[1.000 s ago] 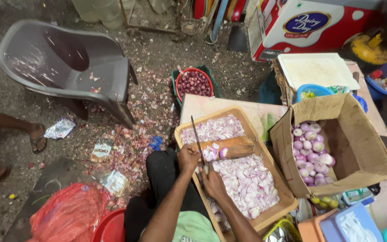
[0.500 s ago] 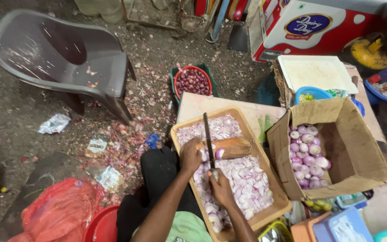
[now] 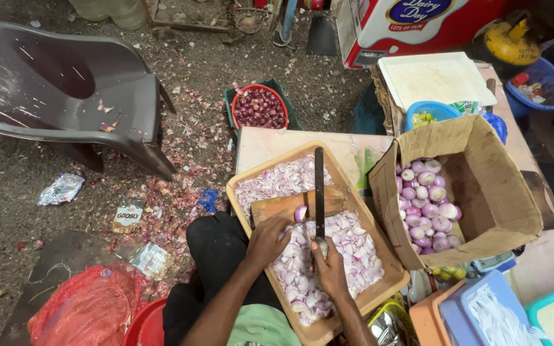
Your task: The person chops red onions on a wooden cutting board using a knife. They repeatedly pick up whole onions from a cardboard box, slice them into thin pieces, and place the chopped onions into a wooden tray.
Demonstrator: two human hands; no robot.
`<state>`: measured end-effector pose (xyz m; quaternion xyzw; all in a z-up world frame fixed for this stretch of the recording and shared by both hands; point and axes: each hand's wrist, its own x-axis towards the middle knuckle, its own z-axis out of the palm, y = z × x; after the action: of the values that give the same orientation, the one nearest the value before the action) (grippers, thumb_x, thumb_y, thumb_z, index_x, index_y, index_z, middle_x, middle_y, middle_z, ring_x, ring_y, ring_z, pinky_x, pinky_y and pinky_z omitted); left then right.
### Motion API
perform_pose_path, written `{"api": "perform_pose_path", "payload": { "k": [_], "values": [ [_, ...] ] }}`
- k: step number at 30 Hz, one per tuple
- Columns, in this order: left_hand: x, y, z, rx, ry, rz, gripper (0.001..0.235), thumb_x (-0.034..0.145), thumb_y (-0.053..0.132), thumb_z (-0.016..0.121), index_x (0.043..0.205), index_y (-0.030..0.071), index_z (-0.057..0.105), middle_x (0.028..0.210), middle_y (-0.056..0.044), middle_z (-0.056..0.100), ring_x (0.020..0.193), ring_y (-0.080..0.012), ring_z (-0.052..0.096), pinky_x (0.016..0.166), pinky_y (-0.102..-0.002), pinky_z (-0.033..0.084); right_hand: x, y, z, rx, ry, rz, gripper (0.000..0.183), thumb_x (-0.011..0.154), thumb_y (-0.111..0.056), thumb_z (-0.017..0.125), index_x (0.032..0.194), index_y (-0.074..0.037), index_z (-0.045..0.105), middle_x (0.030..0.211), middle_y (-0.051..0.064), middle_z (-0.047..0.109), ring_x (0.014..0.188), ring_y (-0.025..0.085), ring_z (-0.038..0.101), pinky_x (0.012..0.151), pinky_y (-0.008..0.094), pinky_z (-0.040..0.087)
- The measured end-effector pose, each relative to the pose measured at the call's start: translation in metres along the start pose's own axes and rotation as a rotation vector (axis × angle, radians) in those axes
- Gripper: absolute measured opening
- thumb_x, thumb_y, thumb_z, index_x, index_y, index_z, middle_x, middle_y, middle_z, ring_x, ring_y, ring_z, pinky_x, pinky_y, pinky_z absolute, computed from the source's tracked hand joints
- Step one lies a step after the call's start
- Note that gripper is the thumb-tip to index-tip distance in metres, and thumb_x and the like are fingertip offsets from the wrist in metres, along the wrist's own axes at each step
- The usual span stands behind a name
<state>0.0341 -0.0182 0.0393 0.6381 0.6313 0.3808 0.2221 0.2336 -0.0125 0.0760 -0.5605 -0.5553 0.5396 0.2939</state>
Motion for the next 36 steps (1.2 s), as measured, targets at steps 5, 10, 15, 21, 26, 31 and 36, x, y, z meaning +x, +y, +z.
{"api": "perform_pose_path", "payload": {
  "k": [5,10,15,21,26,31,36],
  "values": [
    [0.041,0.025,0.016,0.192,0.077,0.024,0.04,0.074,0.019,0.079,0.109,0.003,0.067,0.125,-0.019,0.063,0.11,-0.0392,0.059,0.089,-0.05,0.049,-0.003,-0.013,-0.003,-0.086,0.024,-0.045,0.028,0.1,-0.029,0.06,0.112,-0.004,0.064,0.065,0.002,0.062,0.052,0.011,0.06,0.049,0.03,0.05],
    [0.049,0.012,0.025,0.332,-0.019,-0.032,0.032,0.088,0.007,0.07,0.12,0.006,0.065,0.123,-0.012,0.063,0.117,-0.0311,0.059,0.095,-0.043,0.05,-0.01,-0.012,-0.012,-0.114,0.079,0.033,0.029,0.098,-0.031,0.059,0.111,-0.005,0.063,0.058,0.006,0.062,0.048,0.015,0.061,0.048,0.034,0.047],
    [0.033,-0.015,-0.018,0.55,0.028,0.191,0.043,0.079,0.004,0.068,0.122,0.007,0.065,0.121,-0.01,0.064,0.115,-0.0289,0.06,0.096,-0.042,0.053,-0.008,0.017,-0.002,-0.179,0.084,-0.074,0.031,0.099,-0.034,0.06,0.112,-0.007,0.066,0.058,0.006,0.061,0.051,0.017,0.059,0.05,0.037,0.047],
    [0.026,-0.007,-0.017,0.326,0.095,0.029,0.015,0.089,0.018,0.069,0.099,0.008,0.074,0.115,-0.008,0.066,0.111,-0.0312,0.059,0.087,-0.044,0.054,0.012,0.033,0.03,-0.423,-0.062,0.052,0.045,0.099,-0.047,0.053,0.114,-0.006,0.062,0.064,0.015,0.068,0.06,0.031,0.069,0.062,0.045,0.052],
    [0.029,0.002,-0.003,0.323,0.182,-0.167,0.016,0.086,0.016,0.069,0.099,0.01,0.075,0.109,-0.006,0.067,0.111,-0.0312,0.06,0.089,-0.045,0.054,0.013,0.034,0.051,-0.588,-0.105,-0.007,0.05,0.099,-0.048,0.055,0.115,-0.001,0.056,0.076,0.027,0.069,0.08,0.046,0.071,0.074,0.054,0.052],
    [0.031,0.012,-0.004,0.307,0.133,-0.254,0.017,0.084,0.014,0.069,0.099,0.01,0.075,0.109,-0.008,0.066,0.111,-0.033,0.059,0.086,-0.047,0.054,-0.017,0.023,0.044,-0.584,-0.163,0.089,0.05,0.098,-0.047,0.053,0.116,-0.001,0.054,0.085,0.033,0.067,0.087,0.049,0.068,0.077,0.057,0.051],
    [0.032,0.007,-0.007,0.362,0.099,-0.21,0.018,0.084,0.013,0.068,0.1,0.007,0.074,0.11,-0.01,0.066,0.109,-0.0341,0.061,0.088,-0.048,0.055,0.023,0.039,0.076,-0.556,-0.08,-0.139,0.047,0.103,-0.04,0.05,0.113,0.006,0.052,0.084,0.035,0.066,0.085,0.052,0.065,0.077,0.057,0.05]
  ]
}}
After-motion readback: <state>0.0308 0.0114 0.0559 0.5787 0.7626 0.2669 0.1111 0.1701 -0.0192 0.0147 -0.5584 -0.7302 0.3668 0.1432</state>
